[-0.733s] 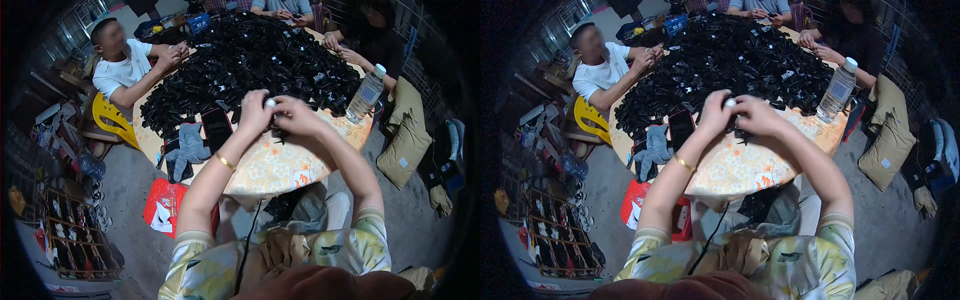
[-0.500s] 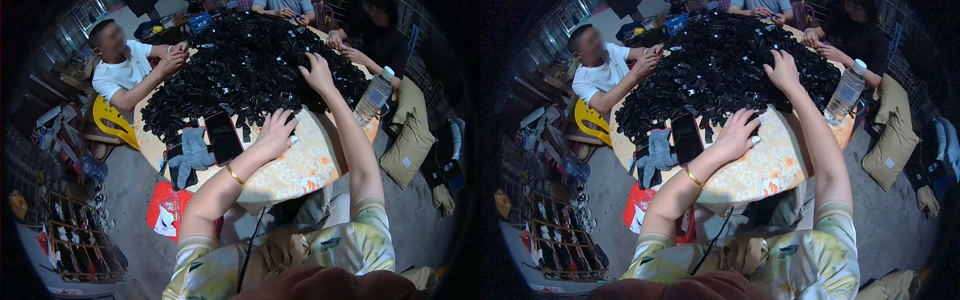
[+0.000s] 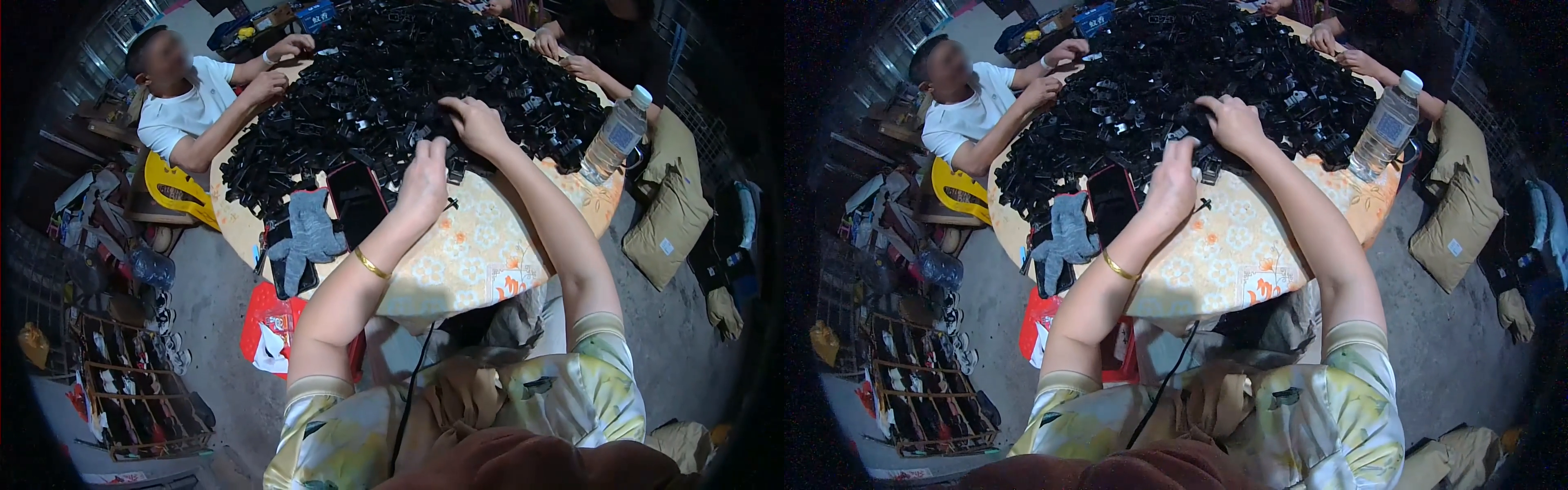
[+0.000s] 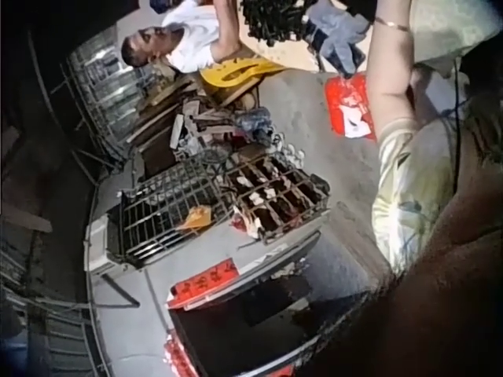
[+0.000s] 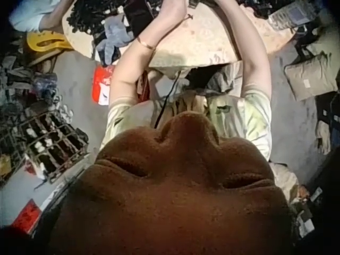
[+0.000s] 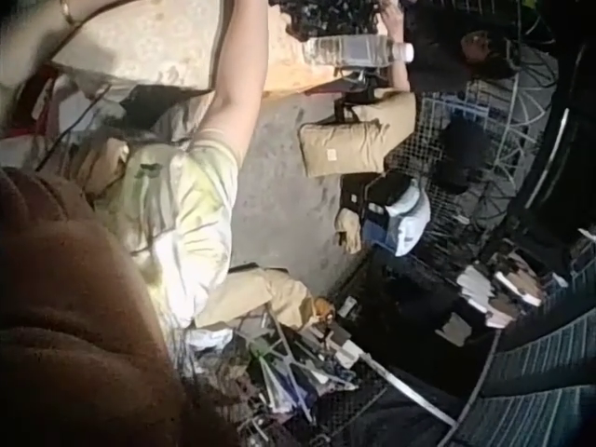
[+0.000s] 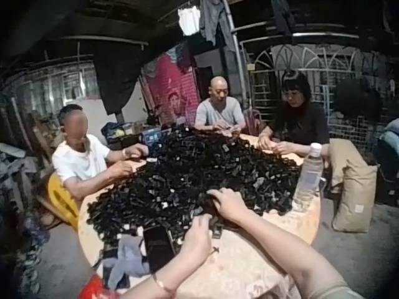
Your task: Sorting and inspecting small black plastic components on a production table.
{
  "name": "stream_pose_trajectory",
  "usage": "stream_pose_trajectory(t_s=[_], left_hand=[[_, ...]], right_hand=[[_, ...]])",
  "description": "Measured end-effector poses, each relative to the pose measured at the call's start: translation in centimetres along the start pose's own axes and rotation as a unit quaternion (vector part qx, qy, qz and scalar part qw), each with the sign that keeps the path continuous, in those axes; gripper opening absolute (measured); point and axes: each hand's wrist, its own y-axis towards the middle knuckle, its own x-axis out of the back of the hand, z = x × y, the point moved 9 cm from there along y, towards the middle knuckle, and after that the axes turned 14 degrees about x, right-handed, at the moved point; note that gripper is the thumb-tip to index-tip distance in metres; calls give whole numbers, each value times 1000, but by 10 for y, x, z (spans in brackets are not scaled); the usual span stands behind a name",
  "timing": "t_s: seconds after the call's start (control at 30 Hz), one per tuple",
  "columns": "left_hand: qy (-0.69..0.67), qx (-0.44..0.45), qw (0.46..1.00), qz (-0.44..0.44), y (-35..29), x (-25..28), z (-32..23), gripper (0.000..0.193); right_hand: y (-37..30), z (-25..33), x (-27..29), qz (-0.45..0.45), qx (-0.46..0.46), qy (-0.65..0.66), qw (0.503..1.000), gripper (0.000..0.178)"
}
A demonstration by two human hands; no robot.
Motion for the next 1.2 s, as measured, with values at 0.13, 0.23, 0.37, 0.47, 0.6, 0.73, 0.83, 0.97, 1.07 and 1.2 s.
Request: stream_pose_trajectory(t_s=[0.13,0.23,0.37,0.47,0.6,0.73,0.83,0.97,1.07,1.2], left_hand=[[-26,81,995,-49,9,17,19,38],[-112,163,980,9,13,13,32,37],[-316,139,937,50,16,6,34,30],[-407,201,881,131,11,-6,35,24],[-462,229,833,198,6,-22,28,20],[-391,199,872,217,-2,-26,18,21],[-213,128,961,121,4,-17,24,33],[-266,176,940,118,-2,-16,20,43],[-367,227,889,150,-4,-27,25,47],[-474,251,826,172,-1,-27,29,39]], right_hand=[[-15,28,26,-49,53,3,997,26],[-21,29,47,-95,73,32,992,28],[-29,27,63,-144,41,112,982,29],[-44,6,50,-204,-127,467,851,30],[-51,3,42,-149,-229,547,791,42],[-73,12,24,-62,-361,614,699,48],[-76,19,17,-95,-384,753,526,41],[-65,32,35,-134,-295,776,541,55],[-58,44,54,-134,-220,685,681,56],[-58,56,53,-104,-179,592,779,39]])
